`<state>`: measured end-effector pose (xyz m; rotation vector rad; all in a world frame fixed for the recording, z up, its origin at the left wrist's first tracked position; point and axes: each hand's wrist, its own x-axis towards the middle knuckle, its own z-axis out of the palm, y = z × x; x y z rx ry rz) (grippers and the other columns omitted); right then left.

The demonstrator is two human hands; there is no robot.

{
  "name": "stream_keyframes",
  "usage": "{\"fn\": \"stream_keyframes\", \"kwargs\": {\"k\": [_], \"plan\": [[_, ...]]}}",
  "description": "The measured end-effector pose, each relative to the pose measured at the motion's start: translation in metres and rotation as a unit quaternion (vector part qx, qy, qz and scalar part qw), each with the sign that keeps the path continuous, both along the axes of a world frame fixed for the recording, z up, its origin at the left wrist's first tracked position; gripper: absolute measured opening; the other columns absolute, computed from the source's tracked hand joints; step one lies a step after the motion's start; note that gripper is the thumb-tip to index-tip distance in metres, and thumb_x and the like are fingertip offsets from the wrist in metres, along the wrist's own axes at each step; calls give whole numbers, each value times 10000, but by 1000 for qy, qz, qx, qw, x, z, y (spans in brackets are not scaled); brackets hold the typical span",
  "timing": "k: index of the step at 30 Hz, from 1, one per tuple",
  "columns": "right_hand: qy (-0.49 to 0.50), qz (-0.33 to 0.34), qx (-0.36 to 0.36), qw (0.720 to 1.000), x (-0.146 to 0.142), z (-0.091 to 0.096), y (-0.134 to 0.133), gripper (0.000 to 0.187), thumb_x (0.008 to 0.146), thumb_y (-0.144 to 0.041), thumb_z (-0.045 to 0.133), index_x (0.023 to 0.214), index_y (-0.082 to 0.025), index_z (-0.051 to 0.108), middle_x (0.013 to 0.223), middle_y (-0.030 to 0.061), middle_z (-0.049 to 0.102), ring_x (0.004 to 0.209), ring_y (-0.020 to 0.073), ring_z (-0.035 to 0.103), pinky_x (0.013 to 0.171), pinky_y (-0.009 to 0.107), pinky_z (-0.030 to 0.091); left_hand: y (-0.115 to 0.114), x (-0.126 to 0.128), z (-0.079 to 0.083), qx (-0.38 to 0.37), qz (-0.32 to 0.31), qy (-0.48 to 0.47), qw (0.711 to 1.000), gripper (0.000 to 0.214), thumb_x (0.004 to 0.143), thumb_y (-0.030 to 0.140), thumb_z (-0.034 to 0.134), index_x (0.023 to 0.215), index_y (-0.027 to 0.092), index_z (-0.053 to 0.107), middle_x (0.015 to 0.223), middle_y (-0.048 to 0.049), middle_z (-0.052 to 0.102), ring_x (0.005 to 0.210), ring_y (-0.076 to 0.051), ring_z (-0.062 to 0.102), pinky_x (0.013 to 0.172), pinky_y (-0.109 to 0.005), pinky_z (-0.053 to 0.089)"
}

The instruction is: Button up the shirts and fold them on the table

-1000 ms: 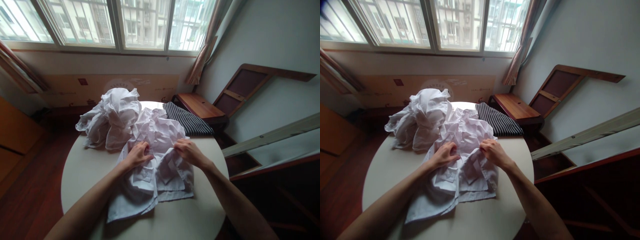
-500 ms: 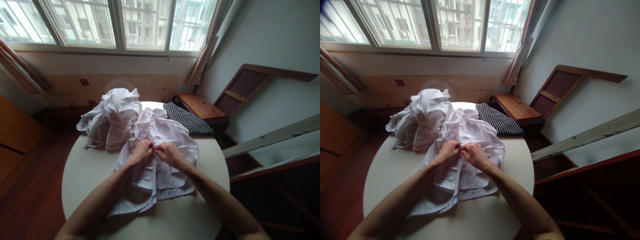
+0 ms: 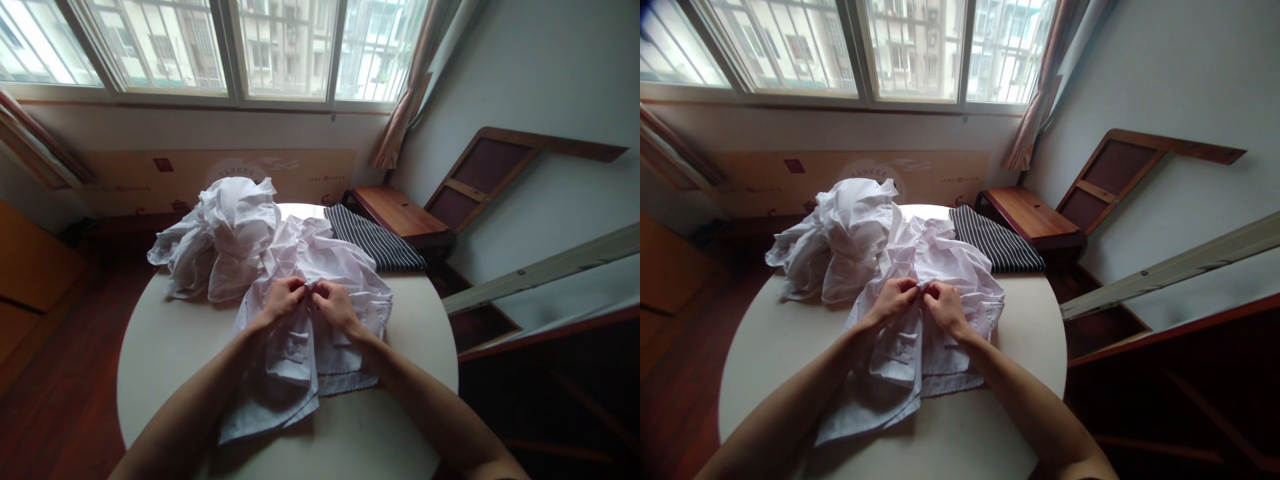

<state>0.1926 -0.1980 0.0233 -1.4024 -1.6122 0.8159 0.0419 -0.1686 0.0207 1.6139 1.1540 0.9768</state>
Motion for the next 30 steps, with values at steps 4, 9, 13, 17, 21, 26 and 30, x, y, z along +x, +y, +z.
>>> {"fn": "stream_keyframes", "kwargs": {"k": [4, 9, 13, 17, 21, 26, 30], "plan": [[1, 4, -6, 1000, -1, -1, -1, 127, 753, -157, 512, 749, -175, 638, 736, 25, 675, 662, 152, 591, 636, 272, 447, -4, -1, 9, 12, 11, 29, 999, 147, 702, 186, 572, 749, 165, 710, 712, -21, 699, 636, -134, 607, 567, -209, 448], [-48, -33, 8, 998, -5, 4, -6, 114, 767, -173, 504, 749, -184, 616, 743, 28, 673, 676, 163, 591, 655, 284, 435, -10, 2, 16, 49, 52, 67, 995, 147, 716, 150, 560, 716, 198, 700, 720, -11, 707, 664, -146, 622, 629, -232, 463], [-42, -60, 0, 997, -7, 1, -6, 102, 754, -181, 518, 743, -178, 619, 734, 39, 672, 662, 167, 589, 637, 285, 429, -14, 5, 15, 80, 64, 94, 990, 152, 730, 154, 564, 768, 176, 710, 760, -37, 714, 693, -156, 627, 657, -245, 460], [63, -55, -36, 996, -4, -10, -2, 118, 742, -232, 546, 753, -159, 638, 728, 48, 670, 653, 161, 582, 618, 277, 444, -6, 1, 6, 17, -6, 28, 999, 169, 748, 226, 585, 801, 131, 715, 734, -56, 701, 648, -145, 607, 584, -225, 454], [210, -16, -84, 974, -5, -18, 2, 160, 719, -309, 591, 745, -154, 619, 669, 19, 630, 578, 129, 540, 556, 257, 433, 2, -5, -4, 1, -56, -10, 998, 222, 775, 231, 553, 886, 125, 714, 746, -57, 701, 633, -134, 602, 580, -223, 468], [265, -23, -111, 958, -9, -18, 2, 189, 683, -336, 626, 748, -159, 618, 656, 2, 606, 548, 110, 507, 545, 254, 420, -3, -4, -2, 71, -47, 28, 996, 291, 718, 102, 531, 934, 156, 719, 890, -56, 723, 775, -158, 643, 716, -244, 502], [268, -39, -94, 958, -9, -18, 2, 169, 691, -314, 609, 757, -160, 629, 700, 10, 625, 602, 118, 528, 600, 261, 431, -7, -2, 1, 68, -55, -8, 996, 225, 754, 190, 578, 919, 152, 725, 895, -64, 730, 778, -169, 661, 710, -250, 518]]}}
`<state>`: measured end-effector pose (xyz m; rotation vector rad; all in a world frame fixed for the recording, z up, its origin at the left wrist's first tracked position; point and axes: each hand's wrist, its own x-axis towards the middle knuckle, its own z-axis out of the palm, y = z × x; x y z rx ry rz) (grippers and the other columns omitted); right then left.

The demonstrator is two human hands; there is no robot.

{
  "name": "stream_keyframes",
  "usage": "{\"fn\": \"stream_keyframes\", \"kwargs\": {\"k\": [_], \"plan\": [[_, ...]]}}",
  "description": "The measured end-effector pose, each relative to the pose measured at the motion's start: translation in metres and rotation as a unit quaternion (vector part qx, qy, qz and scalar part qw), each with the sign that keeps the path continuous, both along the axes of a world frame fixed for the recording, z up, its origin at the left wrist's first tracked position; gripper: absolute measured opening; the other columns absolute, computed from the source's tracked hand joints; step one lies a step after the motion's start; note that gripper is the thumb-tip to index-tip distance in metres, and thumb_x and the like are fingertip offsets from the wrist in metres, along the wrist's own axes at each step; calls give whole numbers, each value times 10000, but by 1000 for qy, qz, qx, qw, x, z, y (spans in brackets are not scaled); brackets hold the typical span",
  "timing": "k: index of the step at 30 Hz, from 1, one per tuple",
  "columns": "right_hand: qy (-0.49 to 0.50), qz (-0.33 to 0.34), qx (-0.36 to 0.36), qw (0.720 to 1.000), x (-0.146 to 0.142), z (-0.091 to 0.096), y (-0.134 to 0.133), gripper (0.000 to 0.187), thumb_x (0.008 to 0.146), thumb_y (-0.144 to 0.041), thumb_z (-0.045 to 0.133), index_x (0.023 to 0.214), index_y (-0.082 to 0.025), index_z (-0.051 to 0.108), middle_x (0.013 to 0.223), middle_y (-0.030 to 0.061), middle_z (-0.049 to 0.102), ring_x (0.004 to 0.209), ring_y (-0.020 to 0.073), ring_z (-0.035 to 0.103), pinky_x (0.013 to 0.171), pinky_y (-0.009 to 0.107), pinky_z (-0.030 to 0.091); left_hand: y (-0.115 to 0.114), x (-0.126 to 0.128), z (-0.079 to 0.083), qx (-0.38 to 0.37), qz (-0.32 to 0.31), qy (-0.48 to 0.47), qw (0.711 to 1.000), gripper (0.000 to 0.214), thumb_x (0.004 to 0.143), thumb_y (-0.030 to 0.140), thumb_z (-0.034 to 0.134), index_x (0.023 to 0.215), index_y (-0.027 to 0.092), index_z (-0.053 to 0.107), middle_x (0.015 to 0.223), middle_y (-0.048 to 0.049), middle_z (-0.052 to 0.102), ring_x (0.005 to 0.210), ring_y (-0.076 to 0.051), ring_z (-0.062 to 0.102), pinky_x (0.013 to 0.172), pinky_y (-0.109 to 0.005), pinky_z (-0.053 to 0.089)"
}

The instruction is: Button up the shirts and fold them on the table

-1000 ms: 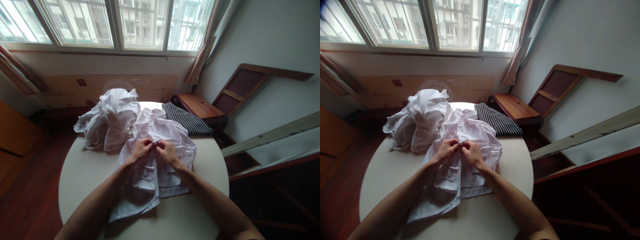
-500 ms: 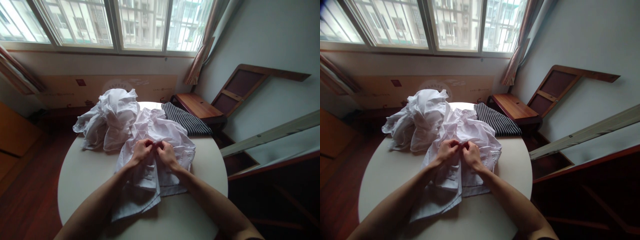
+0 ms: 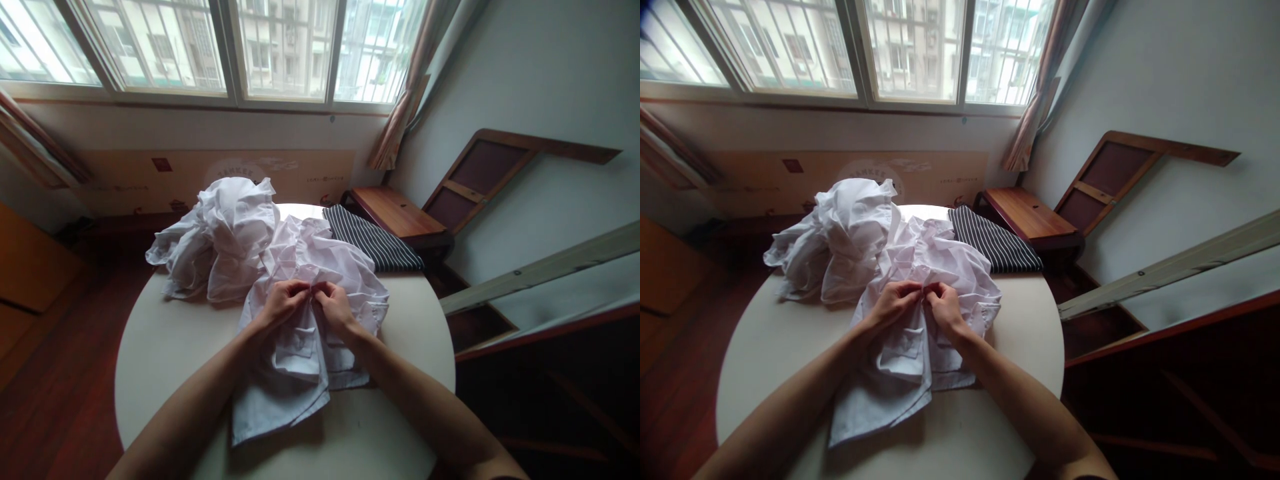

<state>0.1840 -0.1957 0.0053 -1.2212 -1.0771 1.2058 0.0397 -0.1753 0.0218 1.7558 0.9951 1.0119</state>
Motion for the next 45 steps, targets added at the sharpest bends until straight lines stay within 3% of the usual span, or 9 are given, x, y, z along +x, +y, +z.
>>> {"fn": "stream_keyframes", "kwargs": {"k": [9, 16, 23, 25, 28, 33, 36, 40, 45], "plan": [[-23, 48, -15, 998, 0, 12, -9, 214, 705, -359, 617, 769, -155, 628, 650, 6, 606, 567, 111, 505, 529, 236, 408, 0, -2, -5, 80, 64, 76, 992, 130, 735, 187, 601, 787, 194, 719, 738, -19, 718, 647, -142, 638, 636, -234, 501], [-9, -57, 14, 998, 14, 18, 1, 282, 703, -432, 644, 680, -162, 563, 560, -29, 528, 493, 100, 476, 482, 232, 390, 5, -25, 11, 118, 63, 134, 982, 64, 741, 201, 629, 763, 194, 689, 717, -5, 704, 642, -137, 635, 610, -211, 477], [-145, -59, 88, 984, 51, 30, 6, 301, 747, -394, 621, 936, -166, 570, 869, 62, 634, 743, 176, 606, 681, 320, 495, -2, -65, 27, 301, 221, 314, 873, 202, 865, 177, 474, 944, 155, 658, 915, -95, 653, 850, -211, 589, 772, -327, 453], [-257, 3, 130, 958, 51, 30, -7, 324, 778, -352, 610, 1042, -175, 550, 1006, 94, 625, 872, 203, 608, 772, 354, 491, -19, -59, 32, 345, 185, 358, 848, 256, 880, 214, 472, 1083, 160, 620, 1063, -126, 620, 951, -241, 556, 824, -372, 431], [-430, 130, 203, 870, 46, 26, -31, 322, 814, -323, 596, 1103, -190, 552, 1085, 95, 600, 1005, 223, 561, 883, 385, 443, -48, -42, 35, 385, -24, 373, 844, 364, 855, 373, 545, 1181, 212, 564, 1193, -109, 572, 1084, -253, 498, 922, -398, 382], [-588, 186, 211, 758, 38, 19, -52, 93, 847, -207, 550, 911, -171, 607, 922, 81, 607, 911, 217, 539, 847, 371, 418, -69, -31, 18, 334, -174, 380, 845, 233, 821, 408, 579, 894, 190, 621, 845, -53, 622, 823, -183, 545, 843, -341, 406], [-506, 281, 172, 797, 48, 33, -60, 100, 873, -190, 502, 830, -171, 590, 825, 48, 602, 781, 169, 540, 734, 295, 436, -66, -46, 10, 274, -100, 305, 907, 265, 865, 351, 503, 681, 172, 566, 629, -8, 555, 608, -124, 498, 648, -250, 405], [-328, 472, 44, 817, 78, 64, -60, 150, 880, -304, 503, 869, -194, 604, 762, 2, 602, 630, 123, 533, 566, 225, 430, -54, -78, 27, 125, 151, 239, 951, 367, 885, 468, 424, 736, 170, 580, 574, 8, 538, 515, -119, 489, 529, -227, 377], [-450, 144, 137, 871, 81, 60, -26, 336, 741, -374, 672, 1021, -197, 615, 946, 73, 634, 851, 224, 589, 742, 337, 463, -40, -86, 44, 127, 204, 409, 880, 576, 750, 633, 534, 1124, 197, 580, 977, -93, 652, 896, -271, 602, 773, -362, 450]]}}
